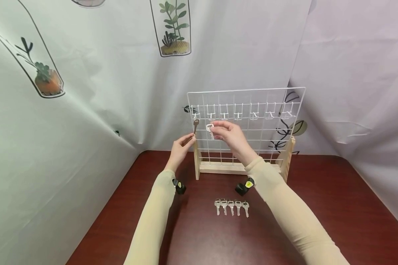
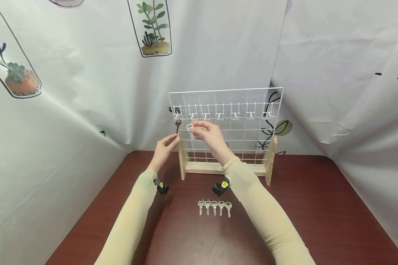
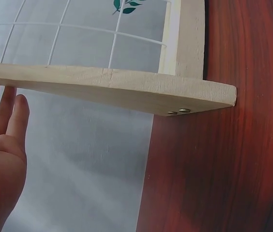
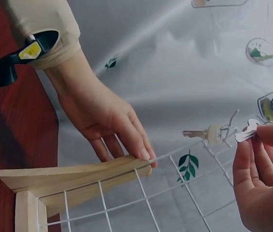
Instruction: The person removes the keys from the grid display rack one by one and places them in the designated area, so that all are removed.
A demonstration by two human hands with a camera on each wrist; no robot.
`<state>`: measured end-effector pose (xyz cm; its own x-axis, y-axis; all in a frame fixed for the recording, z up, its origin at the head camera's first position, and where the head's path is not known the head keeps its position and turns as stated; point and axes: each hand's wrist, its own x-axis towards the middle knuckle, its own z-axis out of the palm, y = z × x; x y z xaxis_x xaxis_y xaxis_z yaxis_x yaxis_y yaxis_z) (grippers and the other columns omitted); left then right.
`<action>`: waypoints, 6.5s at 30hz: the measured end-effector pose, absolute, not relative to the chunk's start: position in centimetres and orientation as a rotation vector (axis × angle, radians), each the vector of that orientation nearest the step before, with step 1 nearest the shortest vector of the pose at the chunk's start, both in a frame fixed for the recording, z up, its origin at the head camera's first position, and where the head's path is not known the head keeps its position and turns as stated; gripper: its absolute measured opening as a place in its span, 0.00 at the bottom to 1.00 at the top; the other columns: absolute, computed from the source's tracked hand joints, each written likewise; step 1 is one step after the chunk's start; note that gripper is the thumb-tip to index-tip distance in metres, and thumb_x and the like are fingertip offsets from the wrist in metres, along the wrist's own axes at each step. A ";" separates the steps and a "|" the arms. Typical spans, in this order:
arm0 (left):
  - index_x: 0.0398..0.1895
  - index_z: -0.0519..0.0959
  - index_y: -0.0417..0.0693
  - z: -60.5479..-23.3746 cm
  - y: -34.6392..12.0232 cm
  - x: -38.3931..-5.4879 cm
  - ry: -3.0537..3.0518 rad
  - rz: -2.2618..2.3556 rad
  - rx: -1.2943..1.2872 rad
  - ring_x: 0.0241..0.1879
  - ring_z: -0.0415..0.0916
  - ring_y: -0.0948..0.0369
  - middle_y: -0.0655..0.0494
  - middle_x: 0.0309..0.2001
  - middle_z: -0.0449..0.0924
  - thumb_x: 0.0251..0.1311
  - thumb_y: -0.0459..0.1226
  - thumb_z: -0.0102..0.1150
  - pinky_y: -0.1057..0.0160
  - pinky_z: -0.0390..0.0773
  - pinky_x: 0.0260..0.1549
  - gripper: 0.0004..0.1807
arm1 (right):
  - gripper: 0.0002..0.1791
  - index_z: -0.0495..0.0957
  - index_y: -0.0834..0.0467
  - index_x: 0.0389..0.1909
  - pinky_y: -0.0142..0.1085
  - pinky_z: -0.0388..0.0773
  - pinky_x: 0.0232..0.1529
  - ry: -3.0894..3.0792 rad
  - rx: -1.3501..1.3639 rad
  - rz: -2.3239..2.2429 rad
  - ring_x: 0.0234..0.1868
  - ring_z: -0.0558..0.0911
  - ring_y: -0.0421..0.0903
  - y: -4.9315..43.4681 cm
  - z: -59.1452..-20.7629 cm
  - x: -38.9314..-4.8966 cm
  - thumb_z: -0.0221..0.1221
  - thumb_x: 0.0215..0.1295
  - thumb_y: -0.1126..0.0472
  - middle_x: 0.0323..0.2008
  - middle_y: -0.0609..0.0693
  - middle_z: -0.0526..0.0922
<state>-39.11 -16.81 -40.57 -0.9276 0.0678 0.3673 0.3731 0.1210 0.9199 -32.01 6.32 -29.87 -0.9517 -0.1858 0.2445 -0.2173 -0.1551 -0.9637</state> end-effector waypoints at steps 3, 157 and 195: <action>0.62 0.80 0.45 -40.6 -16.7 -39.1 -2.153 -1.887 -0.440 0.61 0.76 0.55 0.48 0.61 0.80 0.66 0.46 0.67 0.56 0.74 0.64 0.25 | 0.18 0.78 0.69 0.56 0.37 0.83 0.49 -2.051 0.500 2.319 0.49 0.83 0.52 6.7 -30.3 -31.4 0.63 0.68 0.66 0.45 0.51 0.87; 0.66 0.75 0.40 -40.7 -16.8 -39.4 -2.134 -1.935 -0.486 0.65 0.73 0.52 0.45 0.65 0.76 0.69 0.43 0.63 0.59 0.74 0.63 0.26 | 0.09 0.76 0.76 0.41 0.36 0.86 0.25 -2.803 0.257 1.991 0.22 0.84 0.43 19.1 -48.3 -23.2 0.58 0.61 0.74 0.22 0.53 0.81; 0.67 0.74 0.39 -41.1 -16.9 -39.0 -2.149 -1.949 -0.496 0.64 0.73 0.51 0.42 0.65 0.75 0.71 0.40 0.61 0.57 0.74 0.63 0.25 | 0.13 0.79 0.72 0.45 0.39 0.82 0.28 -2.849 0.372 1.711 0.29 0.79 0.46 20.7 -47.2 -23.9 0.60 0.60 0.72 0.30 0.52 0.82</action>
<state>-38.99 -16.89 -41.06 -0.9243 0.1133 0.3645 0.3738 0.0753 0.9244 -23.86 20.70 -47.20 -0.9551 -0.2905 -0.0583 -0.0851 0.4572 -0.8853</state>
